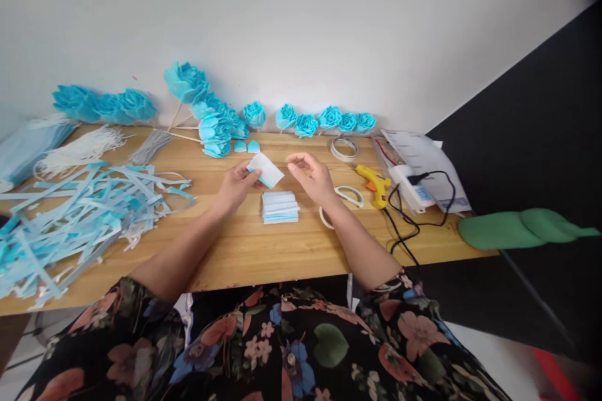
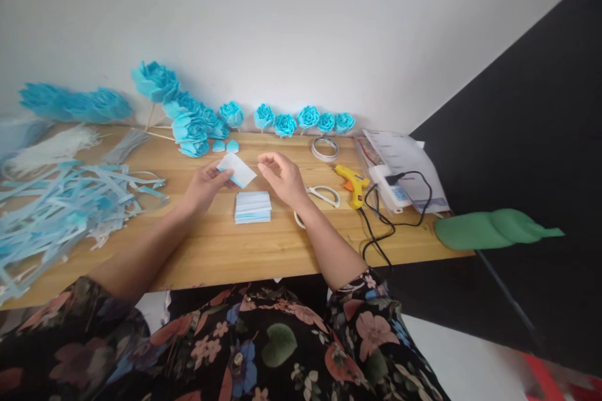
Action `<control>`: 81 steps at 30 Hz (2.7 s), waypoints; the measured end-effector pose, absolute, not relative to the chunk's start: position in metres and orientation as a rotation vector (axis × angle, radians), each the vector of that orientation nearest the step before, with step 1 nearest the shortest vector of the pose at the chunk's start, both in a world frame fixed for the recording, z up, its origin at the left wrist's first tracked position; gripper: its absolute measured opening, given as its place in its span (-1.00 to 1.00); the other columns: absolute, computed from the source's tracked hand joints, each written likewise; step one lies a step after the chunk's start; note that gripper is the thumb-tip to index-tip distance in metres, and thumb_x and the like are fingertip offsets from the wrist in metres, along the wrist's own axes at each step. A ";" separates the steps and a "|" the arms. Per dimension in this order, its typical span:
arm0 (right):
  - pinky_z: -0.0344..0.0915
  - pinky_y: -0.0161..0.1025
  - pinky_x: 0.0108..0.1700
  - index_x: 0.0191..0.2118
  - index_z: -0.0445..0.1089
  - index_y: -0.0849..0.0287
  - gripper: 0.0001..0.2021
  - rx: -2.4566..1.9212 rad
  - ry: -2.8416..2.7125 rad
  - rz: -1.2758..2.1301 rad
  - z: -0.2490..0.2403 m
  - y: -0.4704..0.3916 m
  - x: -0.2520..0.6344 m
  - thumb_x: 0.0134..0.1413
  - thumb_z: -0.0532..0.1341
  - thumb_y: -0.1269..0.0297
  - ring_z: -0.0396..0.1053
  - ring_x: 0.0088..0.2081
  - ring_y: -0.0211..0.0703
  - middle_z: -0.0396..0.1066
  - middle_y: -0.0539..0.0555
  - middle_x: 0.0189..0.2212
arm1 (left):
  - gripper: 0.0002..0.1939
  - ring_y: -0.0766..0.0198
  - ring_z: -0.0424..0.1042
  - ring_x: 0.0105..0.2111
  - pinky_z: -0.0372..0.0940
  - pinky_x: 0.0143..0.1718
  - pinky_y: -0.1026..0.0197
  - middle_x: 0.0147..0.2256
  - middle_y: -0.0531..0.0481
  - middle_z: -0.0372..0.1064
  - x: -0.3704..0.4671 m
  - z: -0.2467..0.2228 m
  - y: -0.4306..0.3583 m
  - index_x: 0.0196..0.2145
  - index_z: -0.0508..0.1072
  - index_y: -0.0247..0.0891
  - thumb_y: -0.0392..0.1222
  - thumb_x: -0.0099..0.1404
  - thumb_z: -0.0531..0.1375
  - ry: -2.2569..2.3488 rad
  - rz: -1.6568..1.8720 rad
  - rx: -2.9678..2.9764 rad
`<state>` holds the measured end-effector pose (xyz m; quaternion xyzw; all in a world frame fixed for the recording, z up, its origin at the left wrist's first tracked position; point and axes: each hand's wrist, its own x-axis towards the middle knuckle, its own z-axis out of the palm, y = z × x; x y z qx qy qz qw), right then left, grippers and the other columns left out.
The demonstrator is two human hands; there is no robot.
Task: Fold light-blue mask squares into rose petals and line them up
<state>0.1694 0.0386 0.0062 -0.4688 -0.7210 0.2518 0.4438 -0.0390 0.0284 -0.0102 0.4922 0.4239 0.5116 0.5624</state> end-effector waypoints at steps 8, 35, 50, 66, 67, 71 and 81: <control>0.24 -0.05 0.11 0.00 0.48 0.22 -0.68 -1.922 -1.867 -0.007 0.008 0.083 0.252 0.24 0.08 0.31 0.40 0.07 0.06 0.51 0.25 -0.01 | -0.26 0.34 0.28 -0.70 0.12 -0.63 0.33 -0.66 0.11 0.36 -0.046 -0.015 0.034 0.25 0.26 -0.41 -0.06 0.17 0.28 1.146 1.047 1.256; 0.35 -0.04 0.04 -0.16 0.54 0.03 -0.78 -1.071 -2.040 0.471 0.064 -0.013 0.175 0.20 0.23 0.08 0.51 -0.20 -0.10 0.59 0.03 -0.23 | -0.72 0.21 0.42 -0.40 0.28 -0.26 0.18 -0.45 -0.04 0.48 -0.030 0.024 -0.005 -0.37 0.59 -0.25 0.03 0.26 0.25 0.755 1.241 1.636; 0.44 -0.15 -0.17 -0.24 0.58 0.05 -0.79 -1.024 -1.921 0.705 0.058 -0.011 0.187 0.11 0.30 0.07 0.52 -0.28 -0.13 0.59 0.02 -0.34 | -0.68 0.30 0.37 -0.51 0.26 -0.45 0.24 -0.53 -0.04 0.42 -0.029 0.018 -0.005 -0.35 0.57 -0.34 0.02 0.17 0.33 0.398 0.866 1.190; 0.37 0.04 0.01 0.14 0.39 0.25 -0.60 -1.900 -2.271 -0.016 0.017 -0.050 0.239 0.25 0.16 0.19 0.47 0.00 0.19 0.51 0.29 0.00 | -0.65 0.35 0.30 -0.54 0.18 -0.38 0.25 -0.60 0.03 0.34 -0.027 0.005 0.006 -0.48 0.50 -0.33 0.06 0.15 0.34 0.566 1.039 1.163; 0.36 0.03 0.03 0.15 0.38 0.27 -0.58 -1.945 -2.293 -0.049 0.015 -0.054 0.237 0.26 0.16 0.19 0.45 0.03 0.19 0.50 0.31 0.01 | -0.64 0.35 0.29 -0.55 0.17 -0.39 0.25 -0.61 0.04 0.31 -0.026 0.005 0.006 -0.49 0.49 -0.34 0.07 0.16 0.33 0.572 1.051 1.164; 0.26 -0.04 0.13 0.19 0.32 0.29 -0.55 -1.982 -2.347 -0.154 0.015 -0.057 0.226 0.27 0.16 0.16 0.37 0.10 0.15 0.46 0.32 0.04 | -0.55 0.35 0.27 -0.58 0.16 -0.44 0.26 -0.65 0.06 0.23 -0.025 0.007 0.006 -0.52 0.45 -0.34 0.15 0.16 0.32 0.590 1.081 1.165; 0.30 -0.07 -0.03 0.17 0.32 0.25 -0.56 -2.172 -2.359 -0.085 0.017 -0.051 0.233 0.25 0.14 0.18 0.44 -0.02 0.14 0.50 0.32 -0.07 | -0.49 0.32 0.35 -0.52 0.25 -0.39 0.26 -0.58 0.01 0.34 -0.032 0.004 0.013 -0.42 0.50 -0.35 0.24 0.25 0.22 0.510 1.116 1.064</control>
